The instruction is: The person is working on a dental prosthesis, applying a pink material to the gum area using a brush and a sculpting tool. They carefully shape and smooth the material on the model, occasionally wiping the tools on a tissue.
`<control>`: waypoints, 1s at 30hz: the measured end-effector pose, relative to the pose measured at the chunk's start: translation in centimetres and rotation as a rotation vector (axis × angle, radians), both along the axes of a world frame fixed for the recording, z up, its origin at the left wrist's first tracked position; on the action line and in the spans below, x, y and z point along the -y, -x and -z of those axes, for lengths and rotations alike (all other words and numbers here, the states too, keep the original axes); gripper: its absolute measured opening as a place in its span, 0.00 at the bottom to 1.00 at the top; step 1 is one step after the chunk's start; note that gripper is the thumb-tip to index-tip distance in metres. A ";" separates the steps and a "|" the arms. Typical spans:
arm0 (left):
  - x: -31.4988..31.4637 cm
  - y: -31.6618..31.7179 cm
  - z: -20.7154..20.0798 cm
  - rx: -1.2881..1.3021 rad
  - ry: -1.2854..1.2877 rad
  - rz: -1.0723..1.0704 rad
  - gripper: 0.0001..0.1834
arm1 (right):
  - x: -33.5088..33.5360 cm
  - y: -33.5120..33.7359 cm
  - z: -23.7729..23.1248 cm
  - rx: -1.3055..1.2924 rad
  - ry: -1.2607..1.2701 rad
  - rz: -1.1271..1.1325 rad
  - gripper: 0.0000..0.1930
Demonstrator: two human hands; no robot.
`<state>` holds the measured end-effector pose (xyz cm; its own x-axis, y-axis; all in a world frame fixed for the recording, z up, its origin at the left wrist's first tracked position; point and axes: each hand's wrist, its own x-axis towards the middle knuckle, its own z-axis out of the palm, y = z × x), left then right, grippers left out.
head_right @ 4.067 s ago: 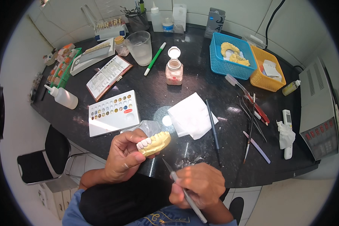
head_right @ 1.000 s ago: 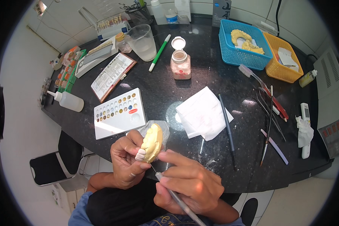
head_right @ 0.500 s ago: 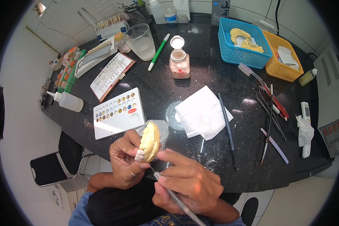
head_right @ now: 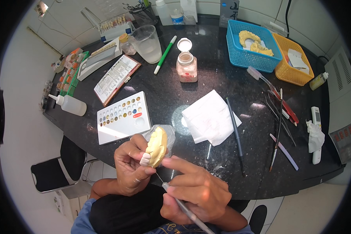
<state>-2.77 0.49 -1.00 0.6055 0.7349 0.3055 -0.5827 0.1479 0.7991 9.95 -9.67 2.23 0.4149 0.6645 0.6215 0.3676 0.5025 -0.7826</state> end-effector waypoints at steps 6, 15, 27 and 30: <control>0.0 0.0 -0.2 0.003 0.064 0.035 0.15 | -0.2 0.0 0.2 -0.043 -0.017 0.033 0.09; 0.0 0.0 -0.1 -0.007 0.052 0.028 0.16 | -0.2 -0.1 0.2 0.083 0.037 0.017 0.10; 0.1 0.0 -0.3 -0.031 0.026 0.005 0.16 | -0.4 0.0 0.1 0.050 0.018 0.050 0.09; 0.0 -0.1 -0.2 -0.030 0.017 0.002 0.16 | -0.4 0.0 0.1 0.046 0.013 0.039 0.09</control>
<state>-2.71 0.45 -0.81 0.6156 0.7386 0.2749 -0.5582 0.1624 0.8137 9.96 -9.29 2.17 0.4113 0.6568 0.6321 0.4225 0.4771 -0.7706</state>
